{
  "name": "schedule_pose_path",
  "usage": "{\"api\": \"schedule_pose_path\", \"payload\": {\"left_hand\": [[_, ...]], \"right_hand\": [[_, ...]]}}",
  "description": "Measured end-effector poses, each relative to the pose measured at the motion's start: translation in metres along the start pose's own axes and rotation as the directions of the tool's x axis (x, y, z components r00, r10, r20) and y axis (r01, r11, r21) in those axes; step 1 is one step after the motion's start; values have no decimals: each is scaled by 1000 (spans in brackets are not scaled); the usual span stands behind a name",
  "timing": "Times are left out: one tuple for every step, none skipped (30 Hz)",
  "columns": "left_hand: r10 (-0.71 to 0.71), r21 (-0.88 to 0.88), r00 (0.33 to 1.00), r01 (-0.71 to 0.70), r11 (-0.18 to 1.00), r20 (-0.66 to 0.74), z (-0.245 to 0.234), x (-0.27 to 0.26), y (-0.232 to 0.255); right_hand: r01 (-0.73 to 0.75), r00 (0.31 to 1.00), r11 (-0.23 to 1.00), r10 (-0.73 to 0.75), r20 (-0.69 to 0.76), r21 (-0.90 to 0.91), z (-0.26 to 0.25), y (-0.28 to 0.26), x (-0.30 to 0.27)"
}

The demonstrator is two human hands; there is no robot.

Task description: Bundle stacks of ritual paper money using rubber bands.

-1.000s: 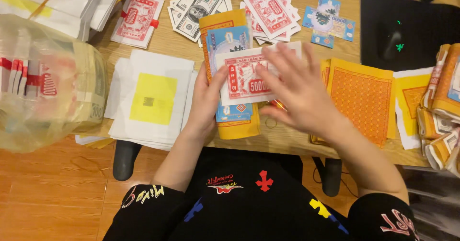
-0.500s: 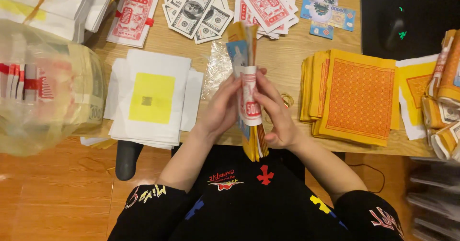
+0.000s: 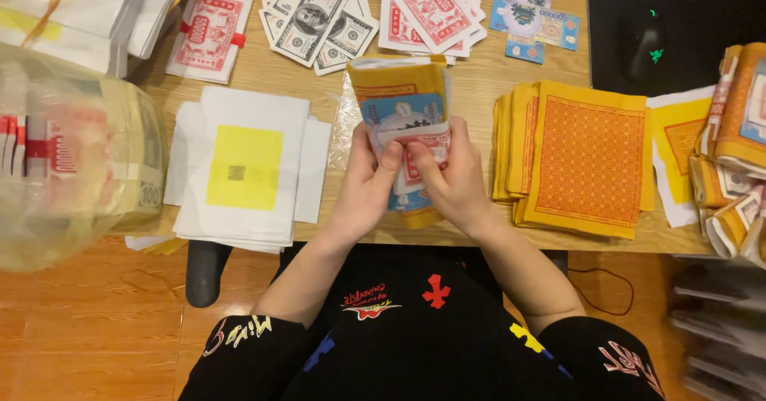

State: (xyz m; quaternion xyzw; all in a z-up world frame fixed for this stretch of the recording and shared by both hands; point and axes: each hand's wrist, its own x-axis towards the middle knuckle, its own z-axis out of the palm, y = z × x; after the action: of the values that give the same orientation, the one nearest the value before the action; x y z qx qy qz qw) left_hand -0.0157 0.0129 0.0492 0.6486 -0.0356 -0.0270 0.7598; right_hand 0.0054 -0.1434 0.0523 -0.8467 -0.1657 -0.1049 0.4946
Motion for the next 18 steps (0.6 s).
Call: {"api": "schedule_pose_path", "payload": {"left_hand": [[90, -112, 996, -87, 990, 19, -5, 2, -13], [89, -111, 996, -87, 990, 18, -5, 2, -6], [99, -44, 994, -96, 994, 47, -6, 2, 1], [110, 22, 991, -112, 994, 80, -5, 3, 8], [113, 22, 990, -115, 993, 82, -7, 3, 4], [133, -32, 988, -131, 991, 73, -8, 5, 0], [152, -86, 986, -146, 986, 64, -9, 7, -3], [153, -84, 986, -148, 985, 65, -13, 7, -1], [159, -132, 987, -156, 979, 11, -17, 7, 2], [165, -178, 985, -170, 969, -44, -22, 7, 6], [170, -174, 984, -175, 969, -44, -32, 10, 1], [182, -150, 980, -191, 970, -76, -44, 13, -3], [194, -126, 975, -207, 970, -108, -55, 17, -7], [201, -118, 974, -213, 970, -103, -56, 17, -5], [182, -151, 974, -202, 968, -134, -57, 16, -4], [160, -189, 973, -190, 963, -164, -56, 15, -3], [165, -186, 973, -193, 963, -159, -56, 16, -1], [161, -203, 978, -186, 961, -131, -56, 14, 1]], "right_hand": [[-14, 1000, 1000, 14, 1, 13, -1, 1, 1], [-14, 1000, 1000, 14, 1, 15, -1, -1, 4], [-16, 1000, 1000, 16, 23, 19, -2, -4, 6], [-17, 999, 1000, 16, 41, 20, -3, -7, 10], [-14, 999, 1000, 13, 38, 20, -5, -5, 10], [-20, 991, 996, 8, 131, 92, -8, -4, 11], [-32, 975, 986, -5, 222, 163, -11, -2, 13], [-31, 976, 986, -6, 220, 164, -10, 2, 15], [-54, 976, 978, 9, 216, 203, -9, 7, 18], [-73, 977, 967, 21, 212, 242, -8, 11, 21], [-68, 978, 967, 15, 209, 245, -6, 21, 22], [57, 958, 987, -11, 287, -153, -3, 31, 24], [201, 932, 833, -1, 362, -515, -1, 41, 26], [201, 935, 835, -8, 354, -513, 2, 46, 24], [205, 935, 833, -11, 355, -513, 6, 51, 23], [207, 934, 830, -11, 357, -517, 8, 56, 21], [206, 937, 830, -14, 350, -518, 8, 58, 23], [156, 943, 858, 18, 332, -489, 9, 60, 23]]}}
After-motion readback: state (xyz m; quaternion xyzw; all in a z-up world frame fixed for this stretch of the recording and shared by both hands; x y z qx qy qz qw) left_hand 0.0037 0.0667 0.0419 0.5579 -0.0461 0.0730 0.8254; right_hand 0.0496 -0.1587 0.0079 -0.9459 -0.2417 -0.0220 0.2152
